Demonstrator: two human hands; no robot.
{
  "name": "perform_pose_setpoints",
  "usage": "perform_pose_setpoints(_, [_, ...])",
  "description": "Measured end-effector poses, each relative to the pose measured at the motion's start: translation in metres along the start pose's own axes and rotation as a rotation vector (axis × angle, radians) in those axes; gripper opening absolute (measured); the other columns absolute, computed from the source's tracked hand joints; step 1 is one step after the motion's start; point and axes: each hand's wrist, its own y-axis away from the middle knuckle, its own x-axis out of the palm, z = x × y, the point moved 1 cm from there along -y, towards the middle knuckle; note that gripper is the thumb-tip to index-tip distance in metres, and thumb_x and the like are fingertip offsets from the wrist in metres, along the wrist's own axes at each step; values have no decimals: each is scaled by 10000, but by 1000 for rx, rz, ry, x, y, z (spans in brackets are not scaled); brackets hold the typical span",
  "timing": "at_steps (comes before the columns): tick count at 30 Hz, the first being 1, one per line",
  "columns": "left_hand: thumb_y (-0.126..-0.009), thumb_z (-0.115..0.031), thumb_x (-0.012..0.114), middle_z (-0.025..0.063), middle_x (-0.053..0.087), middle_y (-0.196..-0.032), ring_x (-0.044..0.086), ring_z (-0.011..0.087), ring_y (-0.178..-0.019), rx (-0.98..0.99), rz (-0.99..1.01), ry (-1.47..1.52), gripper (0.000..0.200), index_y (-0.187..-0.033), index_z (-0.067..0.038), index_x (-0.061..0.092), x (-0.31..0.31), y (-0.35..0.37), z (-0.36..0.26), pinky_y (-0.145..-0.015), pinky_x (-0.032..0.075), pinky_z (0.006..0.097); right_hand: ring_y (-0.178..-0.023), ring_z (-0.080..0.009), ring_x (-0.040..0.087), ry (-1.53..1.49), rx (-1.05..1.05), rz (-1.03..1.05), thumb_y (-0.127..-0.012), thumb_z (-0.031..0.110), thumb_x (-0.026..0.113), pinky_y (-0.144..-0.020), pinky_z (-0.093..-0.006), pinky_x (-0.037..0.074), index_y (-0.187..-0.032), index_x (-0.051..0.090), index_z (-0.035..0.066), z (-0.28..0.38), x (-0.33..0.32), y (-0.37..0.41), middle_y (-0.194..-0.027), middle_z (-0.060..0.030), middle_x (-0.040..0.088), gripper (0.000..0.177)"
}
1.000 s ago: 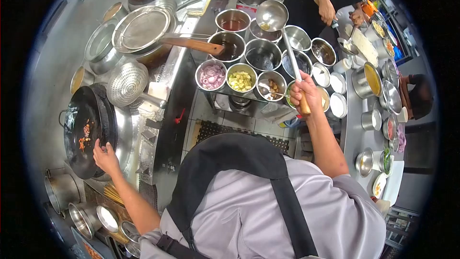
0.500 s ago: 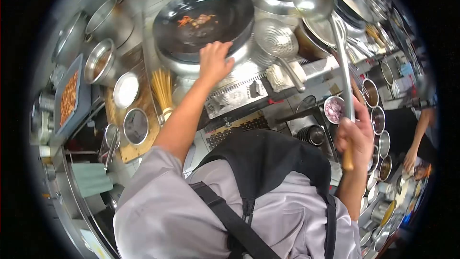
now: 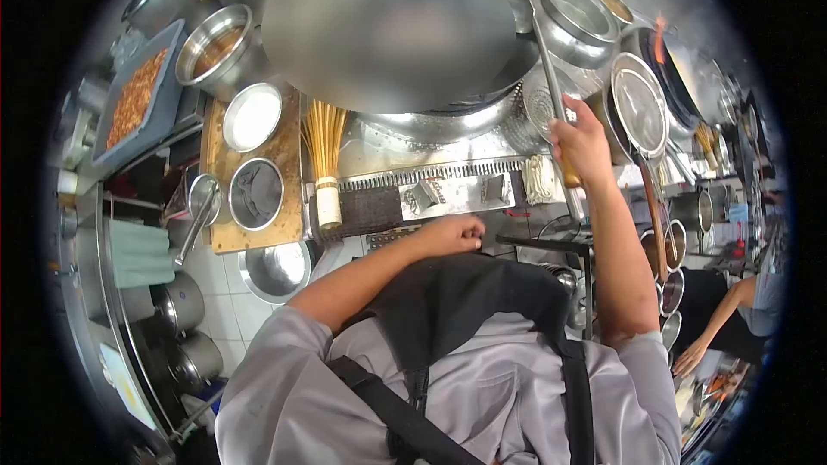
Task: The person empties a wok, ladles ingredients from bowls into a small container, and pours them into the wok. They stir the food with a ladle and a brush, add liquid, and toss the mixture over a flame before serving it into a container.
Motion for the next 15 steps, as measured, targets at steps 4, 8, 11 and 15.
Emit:
perform_pose_setpoints(4, [-852, -302, 707, 170, 656, -1162, 658, 295, -1017, -61, 54, -92, 486, -1236, -24, 601, 41, -26, 61, -904, 516, 402, -525, -115, 530, -41, 56, 98, -868, 59, 633, -487, -269, 428, -1403, 438, -21, -9, 45, -75, -689, -33, 570, 575])
perform_pose_setpoints(8, [-844, -354, 695, 239, 597, -1266, 578, 424, -1150, -16, -18, -330, 652, -1372, -30, 493, 85, -82, 101, -1006, 452, 453, -554, -110, 529, 274, -63, 330, -871, 75, 640, -522, -281, 433, -1450, 421, 29, -11, 47, -103, -681, -34, 558, 621])
perform_pose_setpoints(11, [-850, -382, 672, 254, 543, -1350, 553, 411, -1202, -324, 100, -202, 731, -1441, -38, 415, 88, -126, 88, -1019, 444, 439, -591, -181, 566, 714, -321, 377, -857, 79, 644, -609, -331, 478, -1430, 483, 85, -12, 1, -91, -735, -114, 619, 596])
perform_pose_setpoints(15, [-827, -381, 656, 274, 582, -1288, 603, 395, -1143, -97, -8, -318, 805, -1471, -7, 351, 131, -187, 121, -980, 460, 457, -829, -433, 647, 894, -593, 367, -780, 40, 661, -755, -451, 520, -1354, 553, 78, -9, -66, -38, -917, -243, 670, 585])
